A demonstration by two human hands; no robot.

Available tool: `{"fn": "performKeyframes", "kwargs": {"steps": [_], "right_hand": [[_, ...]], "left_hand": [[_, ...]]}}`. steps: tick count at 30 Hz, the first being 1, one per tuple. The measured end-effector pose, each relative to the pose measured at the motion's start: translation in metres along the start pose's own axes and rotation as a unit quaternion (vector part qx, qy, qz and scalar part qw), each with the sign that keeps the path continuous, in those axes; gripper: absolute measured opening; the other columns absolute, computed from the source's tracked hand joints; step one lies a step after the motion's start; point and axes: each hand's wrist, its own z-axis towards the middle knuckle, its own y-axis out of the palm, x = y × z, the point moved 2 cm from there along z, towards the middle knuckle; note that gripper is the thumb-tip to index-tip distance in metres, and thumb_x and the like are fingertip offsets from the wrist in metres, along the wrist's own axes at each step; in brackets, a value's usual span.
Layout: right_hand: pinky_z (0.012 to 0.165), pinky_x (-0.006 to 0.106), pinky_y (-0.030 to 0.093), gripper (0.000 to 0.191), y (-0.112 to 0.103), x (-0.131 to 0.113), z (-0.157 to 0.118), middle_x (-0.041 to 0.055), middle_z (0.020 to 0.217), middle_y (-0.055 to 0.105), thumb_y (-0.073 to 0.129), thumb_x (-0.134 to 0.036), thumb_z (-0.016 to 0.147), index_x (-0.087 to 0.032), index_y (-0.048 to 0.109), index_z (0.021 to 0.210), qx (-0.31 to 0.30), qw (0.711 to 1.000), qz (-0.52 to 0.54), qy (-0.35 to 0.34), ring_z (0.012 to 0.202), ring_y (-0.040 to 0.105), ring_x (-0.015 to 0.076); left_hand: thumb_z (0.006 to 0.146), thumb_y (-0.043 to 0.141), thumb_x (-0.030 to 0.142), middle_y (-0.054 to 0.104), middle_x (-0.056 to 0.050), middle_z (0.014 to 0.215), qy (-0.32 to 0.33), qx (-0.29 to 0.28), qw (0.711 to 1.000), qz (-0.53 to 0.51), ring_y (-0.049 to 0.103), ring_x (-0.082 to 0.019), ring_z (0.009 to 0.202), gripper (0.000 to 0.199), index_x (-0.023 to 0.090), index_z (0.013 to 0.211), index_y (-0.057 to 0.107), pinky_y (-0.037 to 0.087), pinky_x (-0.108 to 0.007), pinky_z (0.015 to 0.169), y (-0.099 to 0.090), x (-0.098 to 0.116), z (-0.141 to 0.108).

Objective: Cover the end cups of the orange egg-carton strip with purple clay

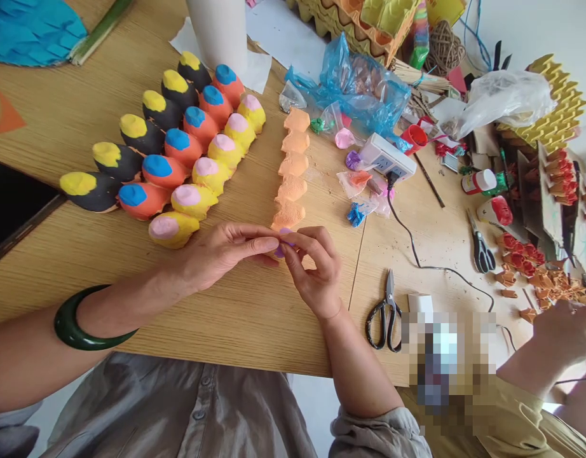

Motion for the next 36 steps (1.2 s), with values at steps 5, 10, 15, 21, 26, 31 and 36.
{"fn": "performKeyframes", "kwargs": {"steps": [5, 10, 15, 21, 26, 31, 36], "right_hand": [[0.062, 0.027, 0.062, 0.03, -0.0005, -0.0019, 0.0038, 0.0034, 0.1, 0.073, 0.072, -0.009, 0.099, -0.027, 0.077, 0.122, -0.031, 0.998, -0.036, -0.032, 0.08, 0.07, 0.014], [0.057, 0.026, 0.059, 0.026, 0.0002, -0.0023, 0.0033, 0.0036, 0.097, 0.071, 0.072, -0.009, 0.099, -0.024, 0.075, 0.12, -0.024, 0.996, -0.069, -0.056, 0.078, 0.069, 0.0135], [0.058, 0.027, 0.059, 0.021, 0.0005, -0.0029, 0.0024, 0.0028, 0.093, 0.072, 0.072, -0.01, 0.099, -0.025, 0.075, 0.114, -0.006, 0.994, -0.093, -0.057, 0.079, 0.07, 0.015], [0.06, 0.032, 0.061, 0.019, 0.001, -0.0027, 0.0028, 0.0043, 0.096, 0.075, 0.07, -0.013, 0.1, -0.026, 0.075, 0.113, -0.025, 0.994, -0.091, -0.052, 0.081, 0.071, 0.0174], [0.061, 0.033, 0.06, 0.017, 0.0007, -0.0037, 0.0034, 0.0041, 0.093, 0.076, 0.068, -0.015, 0.101, -0.026, 0.075, 0.112, -0.027, 0.995, -0.091, -0.042, 0.079, 0.069, 0.0177], [0.062, 0.031, 0.058, 0.02, 0.001, -0.0048, 0.0036, 0.0037, 0.093, 0.075, 0.072, -0.011, 0.098, -0.027, 0.076, 0.11, -0.012, 0.997, -0.057, -0.042, 0.08, 0.068, 0.0174], [0.057, 0.027, 0.055, 0.007, -0.0005, 0.0011, 0.001, -0.0001, 0.084, 0.07, 0.072, -0.028, 0.101, -0.025, 0.073, 0.094, 0.034, 0.986, 0.112, 0.118, 0.066, 0.062, 0.0124]], "left_hand": [[0.082, 0.09, 0.045, 0.083, -0.004, 0.086, 0.018, 0.008, 1.0, 0.004, 0.072, -0.016, 0.08, 0.026, 0.021, 0.09, 0.089, 0.058, -0.029, 0.084, -0.0047, -0.0058, 0.0037], [0.082, 0.089, 0.054, 0.081, -0.005, 0.085, 0.027, 0.038, 0.998, 0.053, 0.07, -0.016, 0.079, 0.035, 0.02, 0.09, 0.088, 0.056, -0.029, 0.08, -0.0063, -0.0057, 0.0029], [0.08, 0.088, 0.063, 0.082, -0.007, 0.087, 0.014, 0.037, 0.997, 0.07, 0.071, -0.019, 0.082, 0.046, 0.018, 0.086, 0.087, 0.057, -0.03, 0.08, -0.0032, -0.0007, 0.0011], [0.082, 0.086, 0.062, 0.078, -0.005, 0.079, 0.032, 0.036, 0.996, 0.077, 0.069, -0.018, 0.077, 0.043, 0.019, 0.079, 0.084, 0.056, -0.03, 0.078, -0.0046, -0.0022, 0.003], [0.084, 0.084, 0.06, 0.077, -0.005, 0.076, 0.041, 0.035, 0.994, 0.091, 0.067, -0.019, 0.076, 0.042, 0.019, 0.077, 0.084, 0.055, -0.029, 0.076, -0.005, -0.0017, 0.0031], [0.084, 0.085, 0.061, 0.082, -0.007, 0.086, 0.037, 0.008, 0.997, 0.063, 0.071, -0.02, 0.081, 0.041, 0.02, 0.084, 0.087, 0.057, -0.031, 0.08, -0.0052, -0.0037, 0.0046], [0.085, 0.086, 0.058, 0.082, -0.007, 0.087, 0.056, 0.055, 0.992, 0.098, 0.07, -0.019, 0.082, 0.04, 0.017, 0.085, 0.086, 0.057, -0.029, 0.079, -0.0048, -0.0009, 0.005]]}}
